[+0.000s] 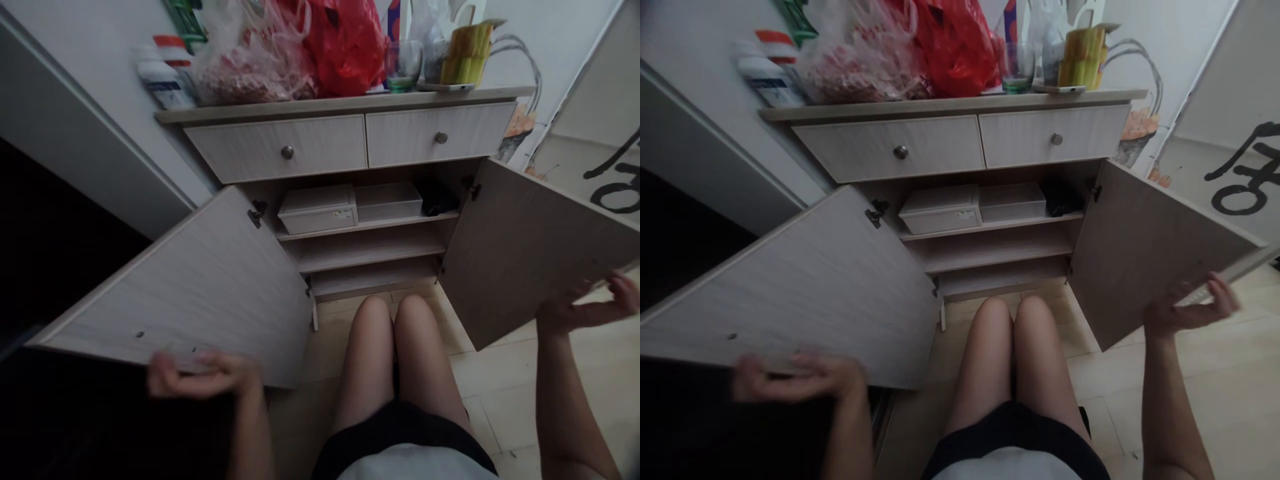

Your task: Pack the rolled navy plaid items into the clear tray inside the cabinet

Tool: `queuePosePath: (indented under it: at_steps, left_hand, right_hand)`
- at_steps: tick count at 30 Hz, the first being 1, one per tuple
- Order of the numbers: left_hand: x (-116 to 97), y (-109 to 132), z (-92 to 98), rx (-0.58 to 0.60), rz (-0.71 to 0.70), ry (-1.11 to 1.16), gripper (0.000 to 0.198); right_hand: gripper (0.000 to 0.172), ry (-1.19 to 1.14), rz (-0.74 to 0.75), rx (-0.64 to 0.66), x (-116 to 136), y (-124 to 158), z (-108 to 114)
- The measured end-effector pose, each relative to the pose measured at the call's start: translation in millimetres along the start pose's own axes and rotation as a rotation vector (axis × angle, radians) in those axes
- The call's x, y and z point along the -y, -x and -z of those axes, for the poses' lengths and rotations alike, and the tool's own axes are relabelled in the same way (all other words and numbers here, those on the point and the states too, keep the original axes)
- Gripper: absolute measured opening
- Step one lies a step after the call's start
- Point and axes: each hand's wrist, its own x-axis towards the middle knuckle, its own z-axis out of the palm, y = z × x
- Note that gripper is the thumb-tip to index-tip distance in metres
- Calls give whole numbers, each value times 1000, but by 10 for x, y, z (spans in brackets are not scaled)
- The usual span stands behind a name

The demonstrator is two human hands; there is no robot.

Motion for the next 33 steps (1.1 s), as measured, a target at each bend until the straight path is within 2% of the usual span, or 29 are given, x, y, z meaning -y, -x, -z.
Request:
queuePosePath:
  at_steps: [2, 3, 5, 9, 13, 16, 18, 21, 24, 29, 33]
  left_hand:
    - [-64, -101, -290, 58, -100, -14, 34]
    - [-76, -171, -452, 89, -148, -24, 32]
    - [-61, -330, -800, 151, -244, -44, 29]
    - [2, -667, -1570, 264, -437, -108, 28]
    - [-79, -1017, -2355, 511, -604, -274, 28]
    - [-186, -1241, -2828, 659, -683, -419, 28]
    - [-228, -1344, -3059, 725, -714, -505, 29]
    - [-233, -1425, -3283, 792, -717, -571, 34]
    - [-202, -1452, -3401, 806, -700, -590, 35]
    - [-155, -1458, -3492, 780, -674, -624, 38]
    - [-138, -1431, -3461, 784, -680, -608, 36]
  right_hand:
    - [23, -96, 126, 241, 235, 70, -136]
    - [18, -144, 154, 385, 340, 113, -230]
    - [15, -217, 159, 593, 520, 212, -473]
    - [24, -266, 131, 853, 778, 434, -1126]
    - [30, -164, 172, 1137, 970, 643, -1827]
    - [32, -62, 278, 1313, 1104, 780, -2257]
    - [34, 19, 358, 1421, 1177, 862, -2468]
    - [34, 134, 441, 1548, 1238, 961, -2668]
    - [34, 195, 478, 1601, 1242, 1022, -2764]
    - [35, 236, 518, 1581, 1217, 1058, -2843]
    - [34, 229, 545, 1568, 1186, 1059, -2864]
